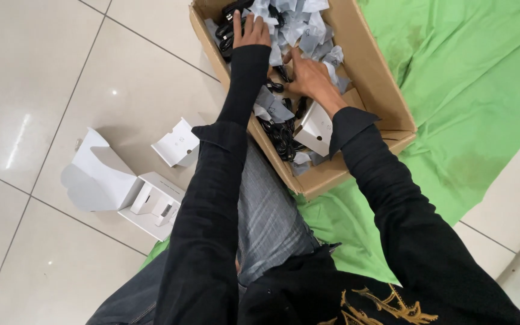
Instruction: The person unboxes multiple small electronic devices from a shipping container and organizes the components.
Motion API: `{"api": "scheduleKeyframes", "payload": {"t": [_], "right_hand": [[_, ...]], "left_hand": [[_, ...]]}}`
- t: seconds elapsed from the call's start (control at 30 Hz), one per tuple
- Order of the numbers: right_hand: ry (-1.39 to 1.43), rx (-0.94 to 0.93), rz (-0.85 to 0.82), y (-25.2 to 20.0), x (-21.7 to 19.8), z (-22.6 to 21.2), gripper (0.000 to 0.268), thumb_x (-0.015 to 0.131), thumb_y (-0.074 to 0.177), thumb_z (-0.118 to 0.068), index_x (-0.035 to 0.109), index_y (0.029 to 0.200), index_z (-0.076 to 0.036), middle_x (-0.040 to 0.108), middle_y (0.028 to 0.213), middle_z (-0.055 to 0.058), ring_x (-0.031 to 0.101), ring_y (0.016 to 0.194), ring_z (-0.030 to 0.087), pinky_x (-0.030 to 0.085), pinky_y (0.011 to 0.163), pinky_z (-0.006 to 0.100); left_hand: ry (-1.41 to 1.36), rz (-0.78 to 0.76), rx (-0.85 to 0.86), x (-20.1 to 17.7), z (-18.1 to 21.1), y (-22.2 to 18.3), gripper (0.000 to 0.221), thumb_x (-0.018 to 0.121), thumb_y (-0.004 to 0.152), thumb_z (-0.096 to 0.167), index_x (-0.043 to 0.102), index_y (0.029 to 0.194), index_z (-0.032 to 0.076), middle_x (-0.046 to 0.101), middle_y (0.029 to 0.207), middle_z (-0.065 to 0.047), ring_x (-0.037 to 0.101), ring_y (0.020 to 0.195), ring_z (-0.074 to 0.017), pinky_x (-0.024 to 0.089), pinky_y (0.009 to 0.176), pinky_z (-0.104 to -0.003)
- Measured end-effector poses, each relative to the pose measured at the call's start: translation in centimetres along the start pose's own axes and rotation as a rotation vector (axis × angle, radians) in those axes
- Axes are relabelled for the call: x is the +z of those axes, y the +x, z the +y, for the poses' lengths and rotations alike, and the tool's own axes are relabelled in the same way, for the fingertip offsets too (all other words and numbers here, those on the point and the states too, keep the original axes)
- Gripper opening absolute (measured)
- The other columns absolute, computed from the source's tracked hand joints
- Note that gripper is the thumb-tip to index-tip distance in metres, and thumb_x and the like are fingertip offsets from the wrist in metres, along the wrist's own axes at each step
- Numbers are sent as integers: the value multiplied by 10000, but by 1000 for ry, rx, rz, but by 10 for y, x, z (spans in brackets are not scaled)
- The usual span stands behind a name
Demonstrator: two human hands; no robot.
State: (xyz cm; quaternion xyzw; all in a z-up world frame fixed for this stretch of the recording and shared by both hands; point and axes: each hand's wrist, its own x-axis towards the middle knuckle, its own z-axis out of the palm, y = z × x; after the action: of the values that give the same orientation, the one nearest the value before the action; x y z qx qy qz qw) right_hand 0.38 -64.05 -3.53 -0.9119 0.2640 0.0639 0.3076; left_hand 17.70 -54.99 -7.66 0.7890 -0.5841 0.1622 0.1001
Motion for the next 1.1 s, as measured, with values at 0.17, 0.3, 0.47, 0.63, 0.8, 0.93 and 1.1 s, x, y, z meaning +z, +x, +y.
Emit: {"api": "scheduleKeyframes", "payload": {"t": [0.17, 0.3, 0.47, 0.63, 0.8, 0.93, 1.1], "right_hand": [[-54, 33, -50, 17, 6, 30, 520, 772, 819, -399, 650, 1227, -100, 729, 981, 193, 678, 964, 397, 511, 811, 533], [83, 10, 62, 8, -21, 25, 433, 694, 844, -422, 720, 1130, -99, 745, 1057, 182, 681, 970, 385, 517, 864, 519], [288, -12, -4, 8, -33, 23, 273, 638, 989, -318, 692, 1116, -82, 702, 977, 123, 674, 897, 284, 547, 779, 451], [769, -84, -188, 0, -31, 5, 210, 532, 998, -174, 669, 1124, -75, 654, 878, 51, 673, 824, 152, 594, 700, 343], [1106, -423, -196, -25, -27, -61, 284, 687, 1046, -89, 677, 1315, 1, 700, 1124, 62, 714, 1040, 148, 629, 966, 349], [1063, -460, -221, -43, -14, -136, 253, 712, 1062, -70, 692, 1302, 7, 745, 1121, 89, 733, 1013, 156, 633, 923, 319], [893, -761, -372, -62, 33, -230, 179, 754, 1071, -30, 678, 1230, 2, 739, 1144, 106, 737, 1007, 151, 623, 897, 292]], "left_hand": [[-467, 162, -40, -43, -4, 8, 361, 765, 808, 97, 675, 1150, 27, 641, 1185, -122, 596, 1183, -315, 361, 1117, -509], [-1010, 296, -282, -48, -2, 0, 254, 795, 912, 83, 676, 1136, 93, 658, 1097, -61, 647, 949, -220, 558, 817, -369], [-1443, 404, -493, -114, -5, -40, 247, 741, 1015, 52, 670, 1251, 71, 689, 1126, -81, 694, 951, -185, 572, 816, -323], [-1793, 489, -662, -214, 8, -144, 432, 644, 1057, 91, 496, 1459, 36, 633, 1397, -135, 723, 1174, -249, 634, 963, -376], [-1985, 348, -968, -198, 31, -284, 538, 596, 1051, 164, 381, 1529, 43, 654, 1322, -211, 750, 979, -298, 648, 680, -364], [-1787, 369, -1000, -192, 31, -392, 444, 623, 1049, 151, 427, 1427, 28, 687, 1314, -223, 765, 977, -307, 652, 678, -366], [-1381, 615, -1148, -215, 12, -481, 463, 715, 932, 38, 512, 1346, 3, 594, 1255, -92, 718, 1035, -269, 610, 659, -327]]}}
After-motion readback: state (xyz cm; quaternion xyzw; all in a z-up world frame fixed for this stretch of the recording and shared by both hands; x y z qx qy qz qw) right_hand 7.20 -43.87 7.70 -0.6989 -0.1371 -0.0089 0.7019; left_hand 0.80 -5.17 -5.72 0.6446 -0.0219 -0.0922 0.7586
